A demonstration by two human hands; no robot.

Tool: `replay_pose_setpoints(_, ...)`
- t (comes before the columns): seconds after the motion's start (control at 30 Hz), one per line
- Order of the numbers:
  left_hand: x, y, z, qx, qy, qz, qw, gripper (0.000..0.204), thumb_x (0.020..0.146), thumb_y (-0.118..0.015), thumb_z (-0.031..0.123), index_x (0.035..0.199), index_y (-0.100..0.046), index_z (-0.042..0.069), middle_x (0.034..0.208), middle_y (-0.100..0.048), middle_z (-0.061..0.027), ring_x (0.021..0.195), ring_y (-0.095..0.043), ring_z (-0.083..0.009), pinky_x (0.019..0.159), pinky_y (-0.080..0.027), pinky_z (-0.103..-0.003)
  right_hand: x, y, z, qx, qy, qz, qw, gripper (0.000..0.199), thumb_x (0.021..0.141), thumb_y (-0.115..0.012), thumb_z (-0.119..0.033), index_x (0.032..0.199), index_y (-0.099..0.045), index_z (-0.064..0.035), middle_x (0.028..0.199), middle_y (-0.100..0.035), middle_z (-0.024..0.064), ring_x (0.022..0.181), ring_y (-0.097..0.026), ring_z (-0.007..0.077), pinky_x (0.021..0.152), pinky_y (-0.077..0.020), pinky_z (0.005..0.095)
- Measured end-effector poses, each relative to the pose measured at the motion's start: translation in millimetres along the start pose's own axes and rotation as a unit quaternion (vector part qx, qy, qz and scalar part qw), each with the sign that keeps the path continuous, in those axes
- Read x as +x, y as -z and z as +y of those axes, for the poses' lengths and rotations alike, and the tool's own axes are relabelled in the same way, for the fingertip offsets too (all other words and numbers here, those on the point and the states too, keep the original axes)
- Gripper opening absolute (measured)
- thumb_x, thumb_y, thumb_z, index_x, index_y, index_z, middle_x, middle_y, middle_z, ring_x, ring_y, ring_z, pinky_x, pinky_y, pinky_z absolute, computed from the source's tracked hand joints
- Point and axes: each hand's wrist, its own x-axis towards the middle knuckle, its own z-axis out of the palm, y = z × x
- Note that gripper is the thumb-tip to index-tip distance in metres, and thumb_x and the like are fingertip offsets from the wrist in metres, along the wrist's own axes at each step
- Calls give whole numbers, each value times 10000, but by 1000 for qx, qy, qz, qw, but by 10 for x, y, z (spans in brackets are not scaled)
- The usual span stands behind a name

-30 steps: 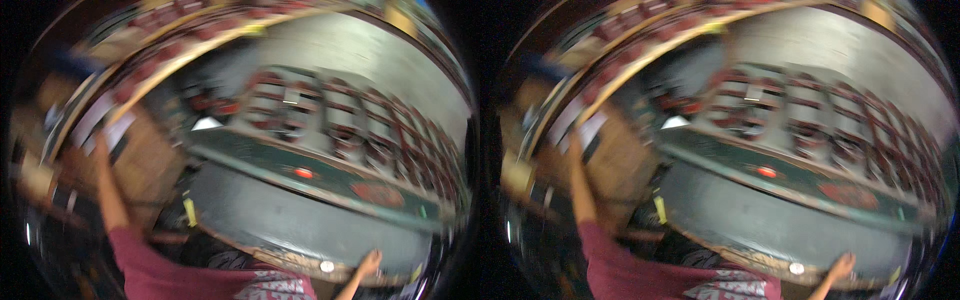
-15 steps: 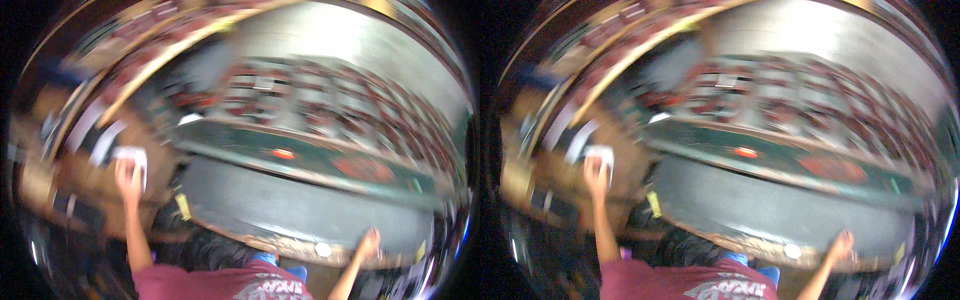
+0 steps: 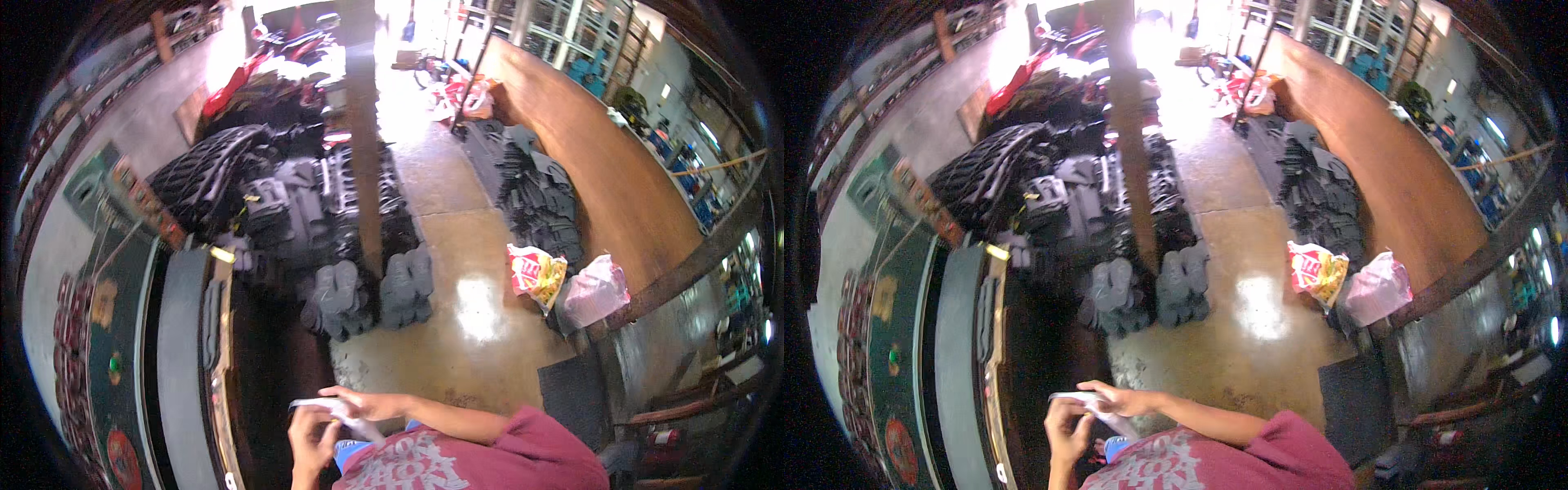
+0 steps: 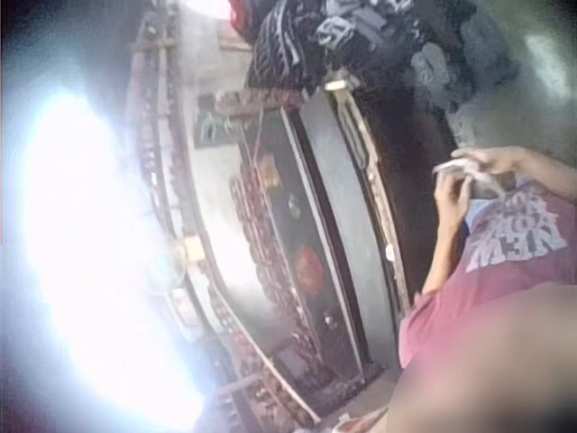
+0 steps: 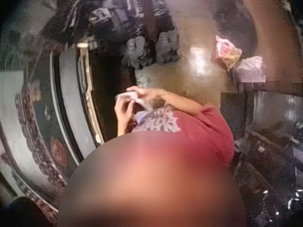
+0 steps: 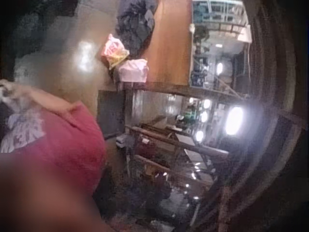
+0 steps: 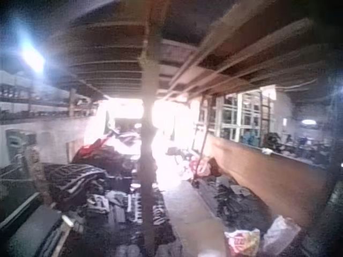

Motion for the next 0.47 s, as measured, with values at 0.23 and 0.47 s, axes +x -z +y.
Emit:
replay_pose_setpoints(0.23,1772,-2165,522,-113,-92,-256,956,175,803,-791,44,950,-696,42,1045,-689,-132,1011,-681,-325,890,-542,-404,-1870,1357,-458,116,67,269,954,1119,833,-834,-498,1644,-149,-146,1626,-293,105,1481,-315,226,1191,-324,404)
replay_pose_setpoints(0.47,3288,-3804,591,-164,-95,-449,873,148,897,-726,70,1028,-680,21,1260,-632,-195,1122,-649,-366,902,-553,-403,-2788,2962,-887,53,13,368,928,1147,815,-889,-219,1659,-114,-170,1610,-317,70,1505,-294,222,1205,-328,419)
